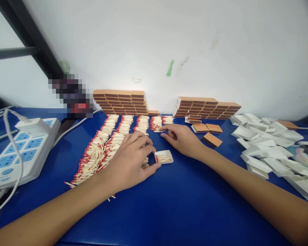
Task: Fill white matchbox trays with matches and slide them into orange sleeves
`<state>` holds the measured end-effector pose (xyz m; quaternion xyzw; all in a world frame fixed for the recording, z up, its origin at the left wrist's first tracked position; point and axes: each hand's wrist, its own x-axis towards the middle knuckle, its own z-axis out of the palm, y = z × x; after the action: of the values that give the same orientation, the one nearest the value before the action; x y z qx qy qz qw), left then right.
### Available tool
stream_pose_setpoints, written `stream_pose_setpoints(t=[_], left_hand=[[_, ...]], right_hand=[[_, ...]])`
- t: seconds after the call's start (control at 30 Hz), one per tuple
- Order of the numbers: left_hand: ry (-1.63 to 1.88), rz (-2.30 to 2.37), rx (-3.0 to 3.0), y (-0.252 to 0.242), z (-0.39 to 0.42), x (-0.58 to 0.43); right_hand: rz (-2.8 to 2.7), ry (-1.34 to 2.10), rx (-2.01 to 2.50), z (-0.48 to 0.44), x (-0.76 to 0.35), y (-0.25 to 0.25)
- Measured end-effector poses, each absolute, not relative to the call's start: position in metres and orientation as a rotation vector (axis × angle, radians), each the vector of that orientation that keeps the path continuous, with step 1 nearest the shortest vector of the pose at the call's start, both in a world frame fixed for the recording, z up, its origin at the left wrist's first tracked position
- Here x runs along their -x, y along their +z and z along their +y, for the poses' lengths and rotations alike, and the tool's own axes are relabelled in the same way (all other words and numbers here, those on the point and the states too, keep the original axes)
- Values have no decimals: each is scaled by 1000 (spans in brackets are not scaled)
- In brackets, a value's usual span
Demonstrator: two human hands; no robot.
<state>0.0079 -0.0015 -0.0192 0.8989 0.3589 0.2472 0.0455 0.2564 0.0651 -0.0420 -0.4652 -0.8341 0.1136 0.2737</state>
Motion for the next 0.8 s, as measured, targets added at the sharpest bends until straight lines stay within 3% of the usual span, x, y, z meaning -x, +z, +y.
stream_pose_setpoints(t=[0.8], left_hand=[[770,1092,-2755,-17,-2,-10]], right_hand=[[-2259,268,1237,64,-255,-43]])
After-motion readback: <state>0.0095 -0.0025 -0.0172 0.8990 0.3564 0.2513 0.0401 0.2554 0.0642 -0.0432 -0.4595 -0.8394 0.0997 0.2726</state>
